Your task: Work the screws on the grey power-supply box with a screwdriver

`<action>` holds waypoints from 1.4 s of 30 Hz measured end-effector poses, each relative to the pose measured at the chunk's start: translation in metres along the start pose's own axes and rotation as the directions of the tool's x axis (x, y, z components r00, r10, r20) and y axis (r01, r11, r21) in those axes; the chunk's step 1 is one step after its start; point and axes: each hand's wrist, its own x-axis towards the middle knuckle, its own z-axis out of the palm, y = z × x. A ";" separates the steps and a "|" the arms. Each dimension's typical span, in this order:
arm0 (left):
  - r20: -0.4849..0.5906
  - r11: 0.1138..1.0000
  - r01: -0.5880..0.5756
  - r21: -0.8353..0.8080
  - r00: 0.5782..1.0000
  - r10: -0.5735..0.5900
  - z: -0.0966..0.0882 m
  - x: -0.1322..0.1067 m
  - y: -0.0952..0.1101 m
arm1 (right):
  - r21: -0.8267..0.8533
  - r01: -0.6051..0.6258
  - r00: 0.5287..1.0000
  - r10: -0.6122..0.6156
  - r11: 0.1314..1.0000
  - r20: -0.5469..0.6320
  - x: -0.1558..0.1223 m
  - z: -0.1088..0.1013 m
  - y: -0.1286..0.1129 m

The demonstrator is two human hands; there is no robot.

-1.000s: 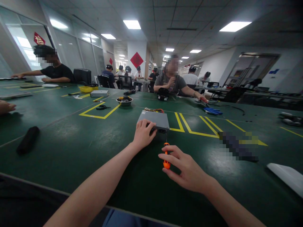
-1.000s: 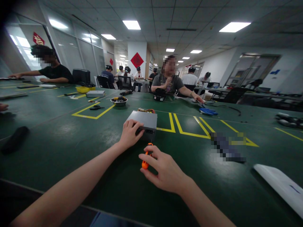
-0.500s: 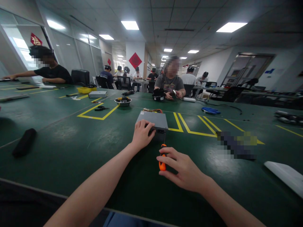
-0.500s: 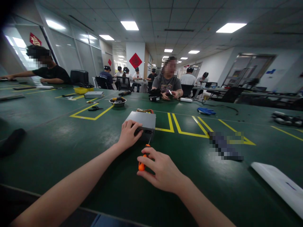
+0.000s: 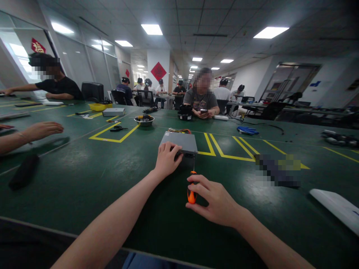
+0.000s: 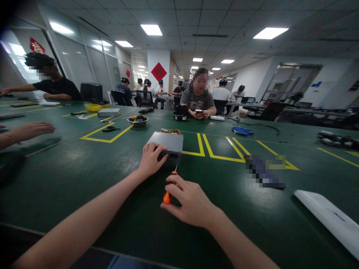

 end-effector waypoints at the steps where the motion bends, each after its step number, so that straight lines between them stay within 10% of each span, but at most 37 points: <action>1: 0.000 1.000 0.000 0.000 1.000 0.000 0.000 0.000 0.000 | 0.005 -0.009 1.000 0.009 1.000 -0.012 0.000 0.001 0.001; 10: -0.007 1.000 0.004 -0.010 1.000 -0.004 0.000 0.000 0.000 | -0.018 -0.012 0.997 0.013 1.000 0.082 0.002 -0.002 -0.002; 19: 0.002 1.000 0.000 -0.014 1.000 0.000 0.000 0.000 0.001 | -0.050 0.112 0.983 -0.118 0.992 -0.140 -0.002 0.007 0.004; 42: 0.007 1.000 -0.006 -0.029 1.000 0.006 -0.002 0.000 0.001 | -0.020 0.103 0.994 -0.104 0.994 -0.025 0.008 0.014 0.001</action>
